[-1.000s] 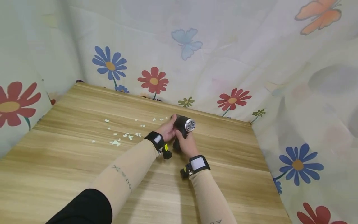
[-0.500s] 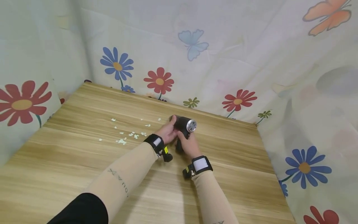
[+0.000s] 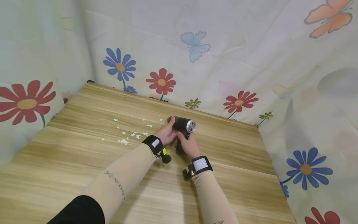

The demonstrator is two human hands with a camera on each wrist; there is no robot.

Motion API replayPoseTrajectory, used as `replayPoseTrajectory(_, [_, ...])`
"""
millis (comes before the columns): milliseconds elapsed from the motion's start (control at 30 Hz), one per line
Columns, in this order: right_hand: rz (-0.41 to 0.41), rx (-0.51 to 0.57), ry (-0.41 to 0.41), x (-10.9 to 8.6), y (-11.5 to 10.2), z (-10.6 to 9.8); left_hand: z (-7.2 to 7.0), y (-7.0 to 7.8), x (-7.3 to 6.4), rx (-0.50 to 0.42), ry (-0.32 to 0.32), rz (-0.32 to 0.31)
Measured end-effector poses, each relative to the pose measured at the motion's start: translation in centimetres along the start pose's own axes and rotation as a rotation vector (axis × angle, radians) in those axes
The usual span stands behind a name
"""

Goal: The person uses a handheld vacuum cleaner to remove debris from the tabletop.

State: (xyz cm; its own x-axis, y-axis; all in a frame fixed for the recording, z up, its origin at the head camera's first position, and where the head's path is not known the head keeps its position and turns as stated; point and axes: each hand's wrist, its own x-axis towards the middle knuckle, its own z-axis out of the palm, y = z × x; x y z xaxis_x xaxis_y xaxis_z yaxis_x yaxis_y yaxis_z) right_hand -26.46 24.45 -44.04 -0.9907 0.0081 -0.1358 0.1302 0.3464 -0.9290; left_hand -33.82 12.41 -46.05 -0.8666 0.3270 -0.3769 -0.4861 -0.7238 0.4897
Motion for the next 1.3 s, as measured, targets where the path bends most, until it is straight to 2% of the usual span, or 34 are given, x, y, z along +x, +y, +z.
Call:
replayPoseTrajectory(300, [-0.016,-0.037,0.004,0.1,0.0,0.5,-0.6,0.3,-0.1,-0.003,-0.007,0.029])
replayPoseTrajectory(633, [-0.007,0.056,-0.047,-0.4,-0.8,0.5,-0.6,0.3,-0.9,-0.040,-0.015,0.036])
replayPoseTrajectory(767, [0.005,0.050,-0.059,-0.7,-0.7,0.1,-0.3,-0.2,-1.4,-0.093,-0.016,0.051])
replayPoseTrajectory(933, [0.014,0.034,-0.028,-0.9,0.1,-0.6,0.4,-1.1,-2.5,-0.146,-0.005,0.051])
replayPoseTrajectory(1133, [0.034,0.053,0.003,-1.3,0.4,-1.0,1.0,-2.4,-3.8,-0.160,0.063,0.095])
replayPoseTrajectory(1300, [0.033,-0.009,0.030,-1.6,0.6,-1.3,1.2,-3.5,-4.7,-0.193,0.106,0.140])
